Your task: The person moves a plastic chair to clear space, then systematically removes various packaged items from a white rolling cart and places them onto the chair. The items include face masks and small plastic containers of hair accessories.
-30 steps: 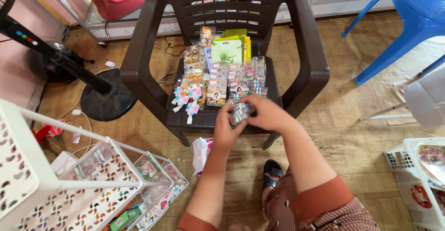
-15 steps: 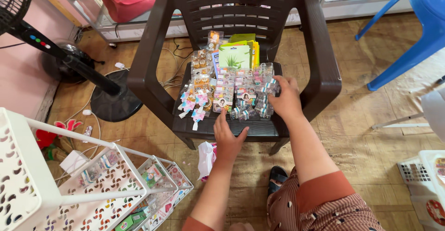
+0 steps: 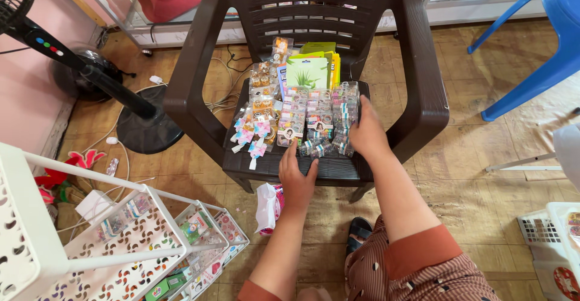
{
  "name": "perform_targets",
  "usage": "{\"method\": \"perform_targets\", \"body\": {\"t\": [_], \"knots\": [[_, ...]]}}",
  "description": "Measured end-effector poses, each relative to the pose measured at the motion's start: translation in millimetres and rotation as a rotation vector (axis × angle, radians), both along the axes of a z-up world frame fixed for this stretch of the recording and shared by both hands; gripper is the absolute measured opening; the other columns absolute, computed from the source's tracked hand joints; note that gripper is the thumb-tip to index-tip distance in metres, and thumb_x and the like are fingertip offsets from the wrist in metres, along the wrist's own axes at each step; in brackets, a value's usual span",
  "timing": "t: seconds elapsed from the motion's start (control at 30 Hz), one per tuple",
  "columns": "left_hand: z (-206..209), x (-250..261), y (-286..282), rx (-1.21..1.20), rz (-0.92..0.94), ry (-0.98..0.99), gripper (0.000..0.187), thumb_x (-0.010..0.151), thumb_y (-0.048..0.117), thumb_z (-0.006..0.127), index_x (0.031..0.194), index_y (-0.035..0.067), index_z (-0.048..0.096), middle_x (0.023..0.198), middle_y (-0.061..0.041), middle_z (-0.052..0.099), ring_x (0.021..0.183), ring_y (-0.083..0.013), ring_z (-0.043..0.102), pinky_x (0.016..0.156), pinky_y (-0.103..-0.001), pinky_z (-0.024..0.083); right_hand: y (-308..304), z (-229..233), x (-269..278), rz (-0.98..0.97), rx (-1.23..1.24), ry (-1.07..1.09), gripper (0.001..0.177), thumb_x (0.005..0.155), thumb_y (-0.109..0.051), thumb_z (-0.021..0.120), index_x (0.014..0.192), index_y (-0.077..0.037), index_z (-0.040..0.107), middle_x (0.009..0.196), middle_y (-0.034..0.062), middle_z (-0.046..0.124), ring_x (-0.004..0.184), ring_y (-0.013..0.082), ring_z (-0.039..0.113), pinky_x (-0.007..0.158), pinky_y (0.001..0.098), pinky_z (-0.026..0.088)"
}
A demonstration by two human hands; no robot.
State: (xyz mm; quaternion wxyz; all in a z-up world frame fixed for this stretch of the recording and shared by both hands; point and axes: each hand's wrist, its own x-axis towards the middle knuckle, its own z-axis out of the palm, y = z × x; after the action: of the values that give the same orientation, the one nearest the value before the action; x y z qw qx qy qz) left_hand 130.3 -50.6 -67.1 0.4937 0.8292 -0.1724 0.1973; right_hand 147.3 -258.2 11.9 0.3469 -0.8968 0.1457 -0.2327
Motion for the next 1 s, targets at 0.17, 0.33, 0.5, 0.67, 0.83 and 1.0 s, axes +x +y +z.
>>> {"method": "perform_targets", "body": {"t": [0.17, 0.33, 0.5, 0.67, 0.83, 1.0], "knots": [[4, 0, -3, -0.009, 0.044, 0.02, 0.068, 0.083, 0.019, 0.081, 0.143, 0.003, 0.053, 0.137, -0.019, 0.06, 0.129, -0.0393, 0.054, 0.109, -0.048, 0.042, 25, 32, -23, 0.139, -0.239, 0.109, 0.036, 0.081, -0.005, 0.071, 0.113, -0.02, 0.073, 0.118, 0.0099, 0.066, 0.117, 0.0348, 0.059, 0.103, 0.0446, 0.049], [7, -2, -12, 0.021, 0.104, 0.03, 0.065, 0.076, 0.022, 0.086, 0.134, 0.006, 0.059, 0.129, -0.016, 0.064, 0.123, -0.038, 0.055, 0.106, -0.048, 0.04, 55, 25, -36, 0.407, -0.376, 0.286, 0.048, 0.073, -0.007, 0.075, 0.119, -0.016, 0.069, 0.123, 0.006, 0.063, 0.118, 0.0331, 0.056, 0.091, 0.053, 0.04], [11, -2, -18, 0.098, 0.111, 0.119, 0.056, 0.077, 0.022, 0.087, 0.127, 0.013, 0.065, 0.12, -0.011, 0.069, 0.119, -0.0326, 0.058, 0.106, -0.049, 0.039, 53, 3, -29, 0.351, -0.249, 0.261, 0.049, 0.082, -0.002, 0.066, 0.129, -0.015, 0.067, 0.12, 0.0107, 0.063, 0.117, 0.0336, 0.058, 0.095, 0.0504, 0.042], [15, -6, -13, 0.156, 0.08, -0.089, 0.061, 0.078, 0.014, 0.083, 0.136, 0.01, 0.062, 0.134, -0.018, 0.058, 0.122, -0.0401, 0.054, 0.106, -0.051, 0.038, 51, 2, -34, 0.273, -0.323, 0.28, 0.053, 0.077, -0.006, 0.071, 0.129, -0.015, 0.065, 0.117, 0.01, 0.062, 0.115, 0.0331, 0.056, 0.089, 0.0522, 0.039], [6, 5, -13, -0.027, 0.0, 0.078, 0.063, 0.083, 0.008, 0.078, 0.141, 0.006, 0.054, 0.129, -0.021, 0.049, 0.11, -0.038, 0.059, 0.098, -0.046, 0.047, 51, 10, -37, 0.247, -0.345, 0.288, 0.049, 0.077, -0.008, 0.073, 0.125, -0.018, 0.067, 0.117, 0.0061, 0.06, 0.118, 0.0306, 0.053, 0.09, 0.05, 0.039], [-3, 8, -18, -0.066, -0.135, 0.052, 0.053, 0.091, 0.003, 0.071, 0.141, 0.006, 0.054, 0.128, -0.014, 0.062, 0.11, -0.0331, 0.067, 0.098, -0.041, 0.053, 48, 12, -37, 0.238, -0.325, 0.208, 0.051, 0.076, -0.005, 0.074, 0.125, -0.019, 0.067, 0.12, 0.0076, 0.058, 0.119, 0.0322, 0.052, 0.092, 0.0481, 0.043]]}}
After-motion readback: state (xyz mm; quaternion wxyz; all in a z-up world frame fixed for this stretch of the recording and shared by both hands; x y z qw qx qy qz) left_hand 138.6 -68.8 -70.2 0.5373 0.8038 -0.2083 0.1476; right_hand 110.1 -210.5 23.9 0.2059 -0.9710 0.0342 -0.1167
